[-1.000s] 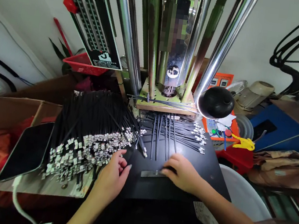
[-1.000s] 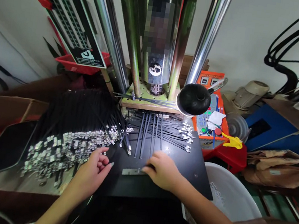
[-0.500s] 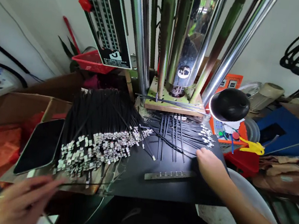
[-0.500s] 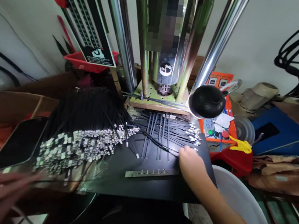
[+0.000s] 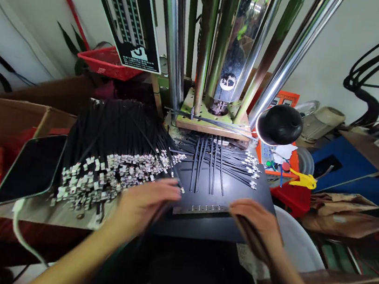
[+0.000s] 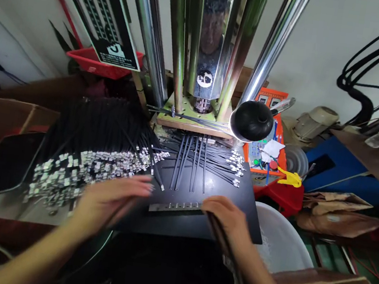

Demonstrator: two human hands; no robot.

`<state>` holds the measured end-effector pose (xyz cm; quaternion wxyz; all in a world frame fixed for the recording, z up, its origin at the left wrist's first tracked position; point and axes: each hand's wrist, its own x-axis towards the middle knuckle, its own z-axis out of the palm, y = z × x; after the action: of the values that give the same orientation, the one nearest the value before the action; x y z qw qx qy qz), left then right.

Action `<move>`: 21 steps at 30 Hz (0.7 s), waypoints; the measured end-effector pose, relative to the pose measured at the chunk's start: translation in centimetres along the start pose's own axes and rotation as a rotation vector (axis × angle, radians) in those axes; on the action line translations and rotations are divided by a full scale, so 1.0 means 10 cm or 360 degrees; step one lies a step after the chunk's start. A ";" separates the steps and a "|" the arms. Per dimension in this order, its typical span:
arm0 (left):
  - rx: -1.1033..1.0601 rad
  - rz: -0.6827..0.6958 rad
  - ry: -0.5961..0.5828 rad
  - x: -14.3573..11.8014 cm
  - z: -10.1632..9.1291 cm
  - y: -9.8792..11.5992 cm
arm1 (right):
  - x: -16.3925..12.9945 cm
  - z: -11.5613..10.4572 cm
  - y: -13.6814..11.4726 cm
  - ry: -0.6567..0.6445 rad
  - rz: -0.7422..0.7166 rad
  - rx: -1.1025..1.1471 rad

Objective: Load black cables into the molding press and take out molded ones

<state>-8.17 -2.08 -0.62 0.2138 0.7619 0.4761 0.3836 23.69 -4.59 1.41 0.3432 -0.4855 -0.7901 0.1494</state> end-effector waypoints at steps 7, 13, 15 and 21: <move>-0.0236 -0.0065 -0.0468 0.14 0.65 0.20 | 0.20 0.63 0.05 -0.0278 0.0154 0.0285; -0.0021 -0.0166 -0.0732 0.27 0.49 0.36 | 0.18 0.62 0.07 -0.0292 -0.0171 0.0222; 0.0151 -0.0182 -0.0775 0.30 0.54 0.43 | 0.17 0.66 0.05 -0.0317 -0.0319 0.0158; 0.0377 0.0083 -0.0884 0.29 0.48 0.36 | 0.16 0.60 -0.03 -0.0427 -0.0413 0.0009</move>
<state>-1.65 -0.97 0.07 0.2354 0.8692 0.4212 0.1077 18.93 -2.77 -2.15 0.2526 -0.3542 -0.8843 0.1694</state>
